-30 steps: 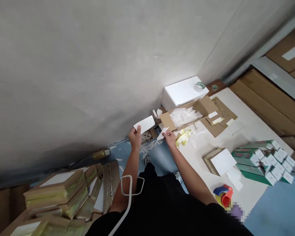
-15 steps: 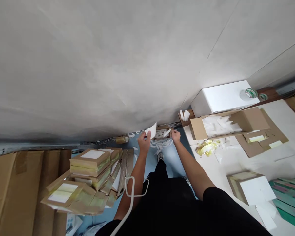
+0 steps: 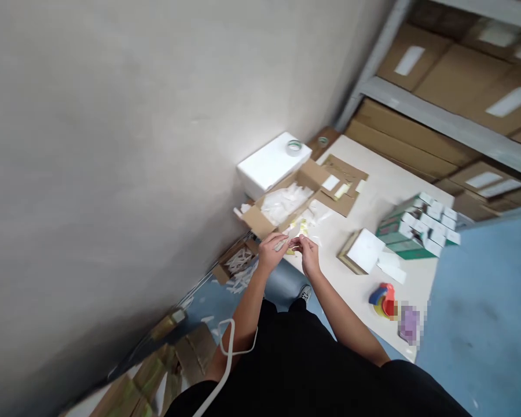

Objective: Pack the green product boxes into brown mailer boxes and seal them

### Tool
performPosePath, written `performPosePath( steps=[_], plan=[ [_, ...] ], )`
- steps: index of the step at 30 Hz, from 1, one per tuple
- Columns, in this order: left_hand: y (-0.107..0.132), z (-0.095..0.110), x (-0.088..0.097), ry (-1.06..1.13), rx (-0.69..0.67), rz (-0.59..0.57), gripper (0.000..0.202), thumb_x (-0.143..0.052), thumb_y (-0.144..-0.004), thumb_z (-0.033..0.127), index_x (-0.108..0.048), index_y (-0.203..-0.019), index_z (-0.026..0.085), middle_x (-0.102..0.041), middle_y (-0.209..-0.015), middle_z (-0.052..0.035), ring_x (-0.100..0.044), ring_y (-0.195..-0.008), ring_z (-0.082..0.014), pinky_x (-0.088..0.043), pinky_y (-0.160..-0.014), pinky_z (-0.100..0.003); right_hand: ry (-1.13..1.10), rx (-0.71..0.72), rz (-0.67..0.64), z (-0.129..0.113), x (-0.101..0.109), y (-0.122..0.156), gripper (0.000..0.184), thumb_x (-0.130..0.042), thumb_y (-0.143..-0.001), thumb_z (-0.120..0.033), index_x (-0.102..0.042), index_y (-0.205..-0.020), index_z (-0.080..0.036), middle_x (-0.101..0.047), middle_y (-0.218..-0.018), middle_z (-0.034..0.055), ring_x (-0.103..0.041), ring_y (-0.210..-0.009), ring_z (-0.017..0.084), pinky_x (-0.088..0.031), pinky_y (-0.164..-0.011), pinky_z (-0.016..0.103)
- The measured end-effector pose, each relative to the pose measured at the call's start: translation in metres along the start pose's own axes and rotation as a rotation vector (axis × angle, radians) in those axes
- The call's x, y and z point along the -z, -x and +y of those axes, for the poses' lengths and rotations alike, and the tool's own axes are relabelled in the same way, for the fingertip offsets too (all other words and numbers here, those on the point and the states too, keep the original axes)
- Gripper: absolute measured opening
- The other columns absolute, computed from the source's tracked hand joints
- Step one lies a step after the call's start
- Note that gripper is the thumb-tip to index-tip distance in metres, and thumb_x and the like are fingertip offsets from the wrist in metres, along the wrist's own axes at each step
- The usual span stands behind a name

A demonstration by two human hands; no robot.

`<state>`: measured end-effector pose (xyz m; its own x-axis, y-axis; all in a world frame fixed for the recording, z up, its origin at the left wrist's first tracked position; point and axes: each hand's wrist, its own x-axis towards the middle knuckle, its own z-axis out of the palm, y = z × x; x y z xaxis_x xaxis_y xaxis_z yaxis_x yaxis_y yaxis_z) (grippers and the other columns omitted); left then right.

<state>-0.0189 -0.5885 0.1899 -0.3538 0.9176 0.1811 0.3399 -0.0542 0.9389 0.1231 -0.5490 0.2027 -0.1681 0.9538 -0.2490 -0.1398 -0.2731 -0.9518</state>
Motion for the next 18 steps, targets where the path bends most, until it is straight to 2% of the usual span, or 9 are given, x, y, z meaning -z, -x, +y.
performPosePath(
  steps=[3,6,10,13,16,18],
  plan=[
    [-0.015,0.018,-0.062,-0.04,-0.103,-0.139,0.025,-0.075,-0.09,0.044,-0.082,-0.107,0.028,-0.074,-0.113,-0.0112,-0.068,-0.112,-0.0278,-0.052,-0.106,-0.044,-0.064,-0.03,0.16,-0.026,0.061,-0.001,0.051,-0.071,-0.082,-0.072,-0.073,-0.074,-0.021,-0.076,-0.079,0.0092,-0.072,-0.073,0.024,-0.055,-0.065,0.035],
    [-0.024,0.036,-0.124,-0.137,-0.227,-0.303,0.033,-0.08,-0.087,0.043,-0.08,-0.117,0.028,-0.071,-0.123,-0.0135,-0.064,-0.121,-0.0314,-0.049,-0.111,-0.045,-0.091,-0.078,0.313,-0.04,0.124,-0.001,0.043,-0.079,-0.077,-0.063,-0.072,-0.069,-0.021,-0.074,-0.073,0.0081,-0.072,-0.071,0.024,-0.053,-0.061,0.033],
    [-0.024,0.061,-0.203,-0.232,-0.4,-0.484,0.04,-0.078,-0.09,0.047,-0.077,-0.125,0.028,-0.069,-0.127,-0.0155,-0.064,-0.119,-0.0333,-0.051,-0.107,-0.046,-0.189,-0.111,0.562,-0.046,0.2,-0.003,0.028,-0.087,-0.061,-0.043,-0.07,-0.063,-0.02,-0.067,-0.061,0.0015,-0.062,-0.061,0.018,-0.049,-0.059,0.03],
    [-0.022,0.075,-0.251,-0.281,-0.523,-0.535,0.047,-0.075,-0.091,0.05,-0.072,-0.133,0.028,-0.067,-0.133,-0.0148,-0.064,-0.121,-0.0333,-0.052,-0.106,-0.046,-0.285,-0.068,0.682,-0.044,0.243,-0.006,0.026,-0.085,-0.057,-0.038,-0.068,-0.064,-0.019,-0.062,-0.058,-0.0026,-0.057,-0.059,0.015,-0.048,-0.06,0.029],
    [-0.026,0.076,-0.287,-0.271,-0.505,-0.566,0.077,-0.089,-0.076,0.055,-0.063,-0.142,0.028,-0.057,-0.15,-0.015,-0.055,-0.136,-0.0374,-0.047,-0.115,-0.05,-0.309,-0.045,0.768,-0.037,0.277,-0.009,0.033,-0.083,-0.057,-0.044,-0.067,-0.071,-0.019,-0.064,-0.063,-0.0022,-0.056,-0.062,0.015,-0.046,-0.06,0.029],
    [-0.029,0.068,-0.308,-0.203,-0.381,-0.632,0.099,-0.098,-0.06,0.056,-0.056,-0.146,0.028,-0.051,-0.157,-0.0148,-0.052,-0.139,-0.0387,-0.044,-0.117,-0.052,-0.308,-0.032,0.836,-0.029,0.297,-0.012,0.038,-0.082,-0.059,-0.049,-0.067,-0.078,-0.019,-0.066,-0.068,-0.0011,-0.057,-0.065,0.015,-0.045,-0.061,0.028]
  ],
)
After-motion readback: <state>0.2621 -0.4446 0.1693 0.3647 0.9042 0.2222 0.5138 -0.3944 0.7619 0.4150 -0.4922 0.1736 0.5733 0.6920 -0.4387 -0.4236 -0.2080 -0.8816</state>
